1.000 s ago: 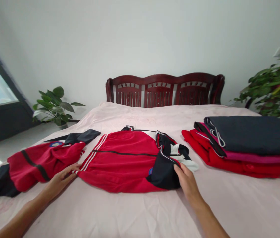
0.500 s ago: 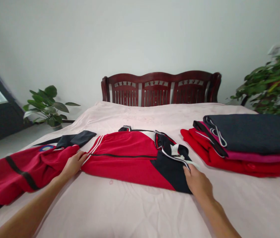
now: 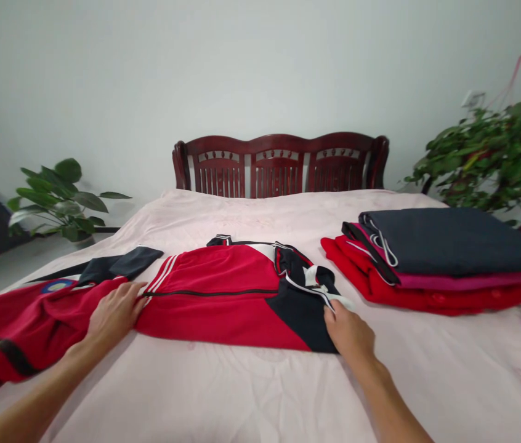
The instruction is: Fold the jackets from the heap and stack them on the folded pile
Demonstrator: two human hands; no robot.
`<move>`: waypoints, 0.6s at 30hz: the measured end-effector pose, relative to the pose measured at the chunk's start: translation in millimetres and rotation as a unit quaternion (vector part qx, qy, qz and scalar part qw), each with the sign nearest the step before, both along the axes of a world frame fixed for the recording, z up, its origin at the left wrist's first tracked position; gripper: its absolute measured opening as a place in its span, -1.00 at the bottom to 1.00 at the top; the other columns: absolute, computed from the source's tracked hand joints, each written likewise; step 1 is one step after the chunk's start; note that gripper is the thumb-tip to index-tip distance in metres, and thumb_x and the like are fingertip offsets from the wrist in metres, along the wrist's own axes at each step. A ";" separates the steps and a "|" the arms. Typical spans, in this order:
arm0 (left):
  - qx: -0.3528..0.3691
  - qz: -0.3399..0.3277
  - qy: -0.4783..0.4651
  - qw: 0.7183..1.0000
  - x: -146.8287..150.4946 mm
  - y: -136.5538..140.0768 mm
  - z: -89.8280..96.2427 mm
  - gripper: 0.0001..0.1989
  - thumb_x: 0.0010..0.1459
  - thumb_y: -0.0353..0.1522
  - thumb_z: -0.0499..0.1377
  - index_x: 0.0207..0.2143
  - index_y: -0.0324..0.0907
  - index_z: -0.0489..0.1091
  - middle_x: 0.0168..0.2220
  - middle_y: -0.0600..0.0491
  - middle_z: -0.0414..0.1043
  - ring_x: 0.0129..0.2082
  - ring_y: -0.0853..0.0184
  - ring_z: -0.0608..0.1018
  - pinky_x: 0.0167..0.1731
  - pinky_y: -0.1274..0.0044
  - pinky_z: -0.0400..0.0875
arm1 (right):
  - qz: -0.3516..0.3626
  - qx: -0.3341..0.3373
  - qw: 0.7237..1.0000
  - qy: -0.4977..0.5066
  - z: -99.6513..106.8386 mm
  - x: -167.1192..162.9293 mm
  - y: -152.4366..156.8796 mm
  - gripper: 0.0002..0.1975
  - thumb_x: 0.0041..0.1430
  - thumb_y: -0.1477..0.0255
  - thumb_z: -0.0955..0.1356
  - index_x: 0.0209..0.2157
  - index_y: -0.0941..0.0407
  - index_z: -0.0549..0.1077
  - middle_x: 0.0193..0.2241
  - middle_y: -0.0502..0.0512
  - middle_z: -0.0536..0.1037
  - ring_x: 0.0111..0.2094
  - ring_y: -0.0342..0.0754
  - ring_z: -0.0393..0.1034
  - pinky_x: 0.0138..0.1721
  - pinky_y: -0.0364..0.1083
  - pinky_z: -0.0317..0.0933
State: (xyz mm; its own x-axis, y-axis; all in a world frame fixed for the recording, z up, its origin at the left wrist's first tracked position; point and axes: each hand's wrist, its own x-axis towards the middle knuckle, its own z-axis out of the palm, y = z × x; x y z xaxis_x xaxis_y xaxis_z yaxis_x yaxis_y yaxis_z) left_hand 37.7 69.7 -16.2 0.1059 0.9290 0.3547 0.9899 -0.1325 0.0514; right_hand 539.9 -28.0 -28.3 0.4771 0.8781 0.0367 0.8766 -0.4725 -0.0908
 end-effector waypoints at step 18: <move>0.012 -0.249 0.043 0.968 64.1 -25.1 -49.4 -0.49 0.34 -0.15 0.00 0.30 0.03 0.17 0.30 0.00 0.24 0.32 0.13 0.22 0.28 0.18 0.05 | 0.072 0.168 0.978 -0.102 0.7 -1.0 -12.5 -0.62 0.30 0.37 0.17 0.02 0.10 0.48 -0.20 0.28 0.58 -0.20 0.19 0.48 -0.23 0.09 0.30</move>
